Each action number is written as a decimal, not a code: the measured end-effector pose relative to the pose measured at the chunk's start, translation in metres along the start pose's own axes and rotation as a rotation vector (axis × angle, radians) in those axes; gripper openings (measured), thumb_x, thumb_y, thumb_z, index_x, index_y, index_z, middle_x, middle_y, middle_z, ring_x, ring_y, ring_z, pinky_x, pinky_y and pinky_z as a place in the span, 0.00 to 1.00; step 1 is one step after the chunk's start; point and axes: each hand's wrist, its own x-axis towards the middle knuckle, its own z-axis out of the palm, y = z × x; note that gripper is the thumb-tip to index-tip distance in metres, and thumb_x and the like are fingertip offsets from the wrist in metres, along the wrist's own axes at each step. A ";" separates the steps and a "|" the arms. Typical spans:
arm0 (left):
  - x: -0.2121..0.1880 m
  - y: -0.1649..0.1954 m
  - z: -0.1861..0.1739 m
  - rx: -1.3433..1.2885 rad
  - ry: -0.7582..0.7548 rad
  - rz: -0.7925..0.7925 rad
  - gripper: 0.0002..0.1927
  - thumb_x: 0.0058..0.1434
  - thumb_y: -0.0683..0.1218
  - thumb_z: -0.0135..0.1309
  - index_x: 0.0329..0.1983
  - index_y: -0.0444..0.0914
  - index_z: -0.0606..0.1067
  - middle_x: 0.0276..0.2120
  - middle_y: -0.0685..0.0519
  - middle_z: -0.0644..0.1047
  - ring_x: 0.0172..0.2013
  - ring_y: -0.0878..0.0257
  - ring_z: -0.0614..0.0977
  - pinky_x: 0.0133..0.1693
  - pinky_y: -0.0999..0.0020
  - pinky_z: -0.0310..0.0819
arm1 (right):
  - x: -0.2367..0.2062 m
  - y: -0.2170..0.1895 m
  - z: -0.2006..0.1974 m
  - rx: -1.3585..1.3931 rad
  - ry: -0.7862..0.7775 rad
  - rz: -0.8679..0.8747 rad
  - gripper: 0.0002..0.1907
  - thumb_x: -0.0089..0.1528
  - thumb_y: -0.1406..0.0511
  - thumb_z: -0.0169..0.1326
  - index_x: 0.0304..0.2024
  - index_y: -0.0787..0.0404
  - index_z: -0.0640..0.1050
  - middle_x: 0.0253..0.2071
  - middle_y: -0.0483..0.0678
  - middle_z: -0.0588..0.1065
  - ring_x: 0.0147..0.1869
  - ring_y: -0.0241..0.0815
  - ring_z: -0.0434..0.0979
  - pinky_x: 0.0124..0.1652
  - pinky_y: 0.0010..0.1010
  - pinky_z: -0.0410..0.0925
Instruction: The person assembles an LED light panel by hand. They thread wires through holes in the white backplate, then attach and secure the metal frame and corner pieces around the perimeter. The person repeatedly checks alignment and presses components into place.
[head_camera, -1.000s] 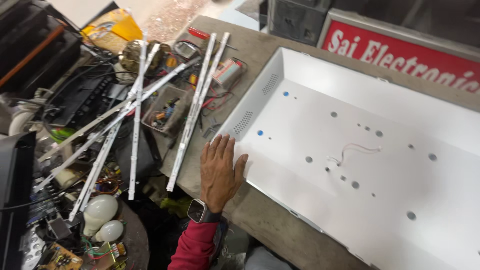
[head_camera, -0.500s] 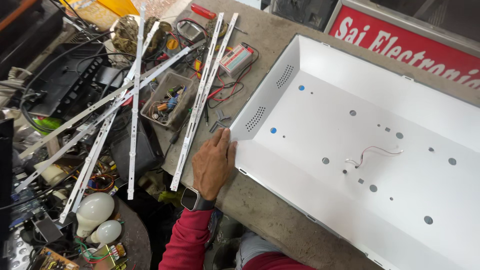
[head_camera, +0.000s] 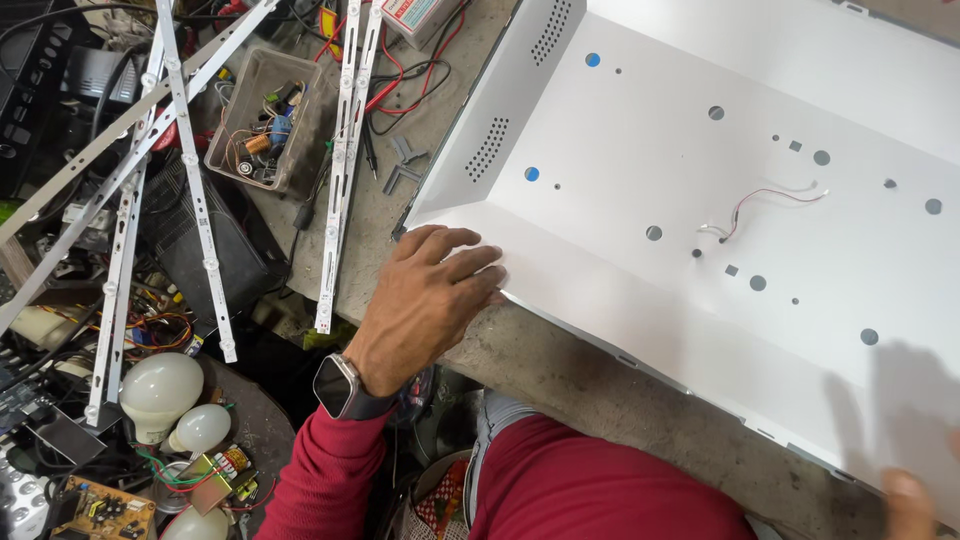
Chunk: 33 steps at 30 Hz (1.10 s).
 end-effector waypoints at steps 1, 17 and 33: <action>0.001 -0.001 0.000 -0.001 -0.058 0.004 0.09 0.61 0.45 0.59 0.44 0.40 0.82 0.49 0.54 0.81 0.53 0.56 0.79 0.57 0.56 0.68 | 0.003 -0.008 0.002 0.024 -0.004 -0.039 0.28 0.58 0.52 0.56 0.54 0.62 0.79 0.57 0.52 0.76 0.71 0.47 0.71 0.77 0.52 0.56; 0.006 0.078 0.082 0.094 -0.124 0.381 0.28 0.66 0.48 0.49 0.70 0.44 0.65 0.69 0.52 0.68 0.69 0.54 0.68 0.69 0.50 0.56 | 0.007 -0.090 0.011 0.277 0.045 -0.269 0.26 0.61 0.60 0.57 0.60 0.64 0.74 0.65 0.53 0.72 0.73 0.51 0.66 0.70 0.54 0.55; 0.000 0.036 0.071 0.023 -0.101 0.135 0.36 0.67 0.67 0.41 0.66 0.37 0.67 0.63 0.41 0.71 0.68 0.50 0.66 0.71 0.44 0.45 | -0.055 -0.013 -0.027 0.429 0.330 0.358 0.19 0.65 0.64 0.62 0.57 0.63 0.78 0.56 0.56 0.78 0.64 0.52 0.77 0.61 0.40 0.70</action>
